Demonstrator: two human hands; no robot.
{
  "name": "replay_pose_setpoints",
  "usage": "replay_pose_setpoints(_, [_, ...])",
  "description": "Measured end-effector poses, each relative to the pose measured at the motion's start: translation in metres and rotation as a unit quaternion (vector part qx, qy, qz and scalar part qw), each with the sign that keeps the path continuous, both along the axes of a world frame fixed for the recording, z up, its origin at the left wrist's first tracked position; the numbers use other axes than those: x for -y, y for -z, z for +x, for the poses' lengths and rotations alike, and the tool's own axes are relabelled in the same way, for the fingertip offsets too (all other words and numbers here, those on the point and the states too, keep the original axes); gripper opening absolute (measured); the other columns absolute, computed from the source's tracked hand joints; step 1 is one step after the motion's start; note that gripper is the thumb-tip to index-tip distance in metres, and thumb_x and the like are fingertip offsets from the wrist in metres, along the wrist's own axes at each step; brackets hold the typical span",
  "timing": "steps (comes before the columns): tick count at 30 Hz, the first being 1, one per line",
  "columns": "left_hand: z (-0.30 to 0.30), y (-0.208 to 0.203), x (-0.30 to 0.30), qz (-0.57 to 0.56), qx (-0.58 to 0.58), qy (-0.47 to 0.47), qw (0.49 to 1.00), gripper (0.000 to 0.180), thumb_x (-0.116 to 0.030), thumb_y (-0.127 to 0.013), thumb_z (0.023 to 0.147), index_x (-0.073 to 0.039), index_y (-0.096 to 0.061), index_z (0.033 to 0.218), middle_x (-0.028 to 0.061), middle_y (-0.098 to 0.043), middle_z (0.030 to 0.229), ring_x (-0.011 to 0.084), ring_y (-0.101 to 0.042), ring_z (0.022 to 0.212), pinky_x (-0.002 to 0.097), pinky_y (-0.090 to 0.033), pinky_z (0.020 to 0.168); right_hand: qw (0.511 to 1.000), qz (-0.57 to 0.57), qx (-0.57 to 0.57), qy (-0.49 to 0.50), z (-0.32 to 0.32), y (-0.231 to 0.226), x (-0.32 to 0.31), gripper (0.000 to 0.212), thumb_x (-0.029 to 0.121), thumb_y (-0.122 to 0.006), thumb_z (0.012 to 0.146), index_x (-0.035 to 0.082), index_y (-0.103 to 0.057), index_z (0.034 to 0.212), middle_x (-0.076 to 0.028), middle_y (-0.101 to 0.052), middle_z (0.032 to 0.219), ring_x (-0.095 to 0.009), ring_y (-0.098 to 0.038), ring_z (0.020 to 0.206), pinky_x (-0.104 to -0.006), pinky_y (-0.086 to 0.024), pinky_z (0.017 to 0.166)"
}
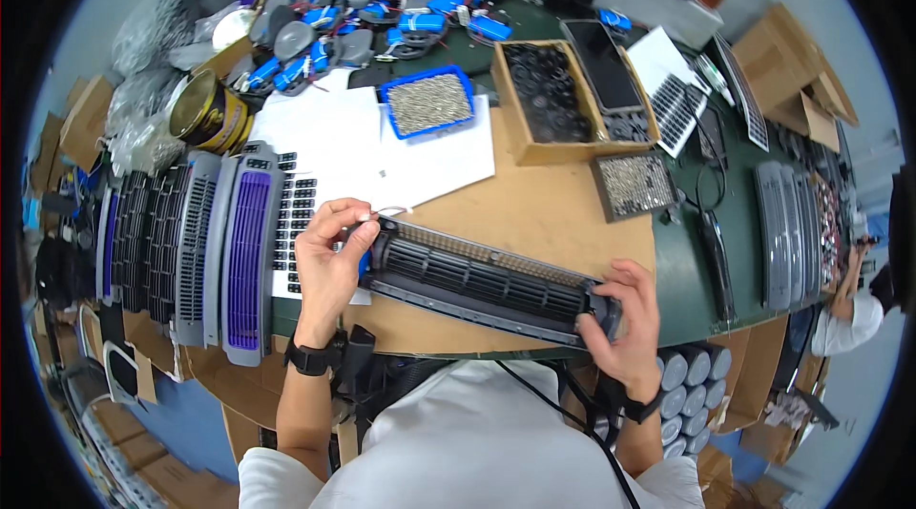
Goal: The person assembles a portable electronic device on a workbench. They insert a battery pack into the chassis, secure it with a power drill, connect internal wiring, and attach a purple front grille. The person then fastens the rear casing and performs a final check of the assembled unit.
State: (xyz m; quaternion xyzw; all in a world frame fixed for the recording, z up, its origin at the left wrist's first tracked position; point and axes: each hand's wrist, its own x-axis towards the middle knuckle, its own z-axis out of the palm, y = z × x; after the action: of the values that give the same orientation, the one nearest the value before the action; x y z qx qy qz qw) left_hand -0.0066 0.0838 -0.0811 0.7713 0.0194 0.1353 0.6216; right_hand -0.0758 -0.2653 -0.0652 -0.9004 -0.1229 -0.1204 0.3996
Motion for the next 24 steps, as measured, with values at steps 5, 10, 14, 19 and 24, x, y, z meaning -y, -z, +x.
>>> replay_pose_setpoints(5, [-0.023,0.011,-0.005,-0.275,-0.095,-0.019,0.957,0.016,-0.002,-0.070,0.089,0.002,-0.069,0.104,0.0029,-0.068,0.096,0.0072,-0.060,0.083,0.0209,-0.048,0.078,0.993,-0.109,0.015,0.046,0.012,-0.024,0.011,0.029,-0.003,-0.074,0.070,0.000,-0.062,0.097,-0.019,-0.053,0.120,-0.033,-0.061,0.099,-0.0387,-0.051,0.085])
replay_pose_setpoints(10, [-0.032,0.016,0.005,-0.285,-0.069,-0.008,0.956,0.020,0.001,-0.069,0.089,0.003,-0.067,0.109,0.0074,-0.069,0.100,0.0103,-0.064,0.087,0.0227,-0.052,0.082,0.992,-0.102,0.070,0.010,0.041,-0.055,-0.043,0.021,-0.007,-0.069,0.075,0.001,-0.064,0.094,-0.016,-0.060,0.107,-0.030,-0.063,0.093,-0.0366,-0.051,0.079])
replay_pose_setpoints(14, [-0.032,0.009,0.009,-0.303,-0.061,0.005,0.951,0.020,0.003,-0.068,0.089,0.004,-0.067,0.109,0.0094,-0.069,0.103,0.0114,-0.066,0.091,0.0236,-0.053,0.081,0.985,0.028,-0.036,-0.167,0.046,-0.048,-0.126,0.022,0.000,-0.075,0.078,0.003,-0.065,0.097,-0.012,-0.064,0.094,-0.024,-0.065,0.076,-0.0302,-0.055,0.065])
replay_pose_setpoints(19, [-0.034,0.001,0.010,-0.220,0.006,0.027,0.975,0.030,0.005,-0.068,0.087,0.004,-0.064,0.117,0.0093,-0.071,0.105,0.0119,-0.067,0.090,0.0244,-0.054,0.082,0.980,0.042,-0.021,-0.195,0.057,-0.015,-0.180,0.029,0.001,-0.077,0.074,0.002,-0.065,0.101,-0.010,-0.066,0.088,-0.021,-0.064,0.072,-0.0316,-0.052,0.064])
replay_pose_setpoints(24, [-0.036,-0.002,0.000,-0.220,0.030,0.068,0.973,0.037,0.007,-0.065,0.088,0.005,-0.057,0.125,0.0137,-0.067,0.111,0.0149,-0.067,0.096,0.0267,-0.054,0.086,0.977,0.086,-0.069,-0.184,0.064,-0.002,-0.179,0.033,0.000,-0.074,0.077,0.001,-0.063,0.109,-0.006,-0.067,0.078,-0.016,-0.063,0.066,-0.0277,-0.049,0.063])
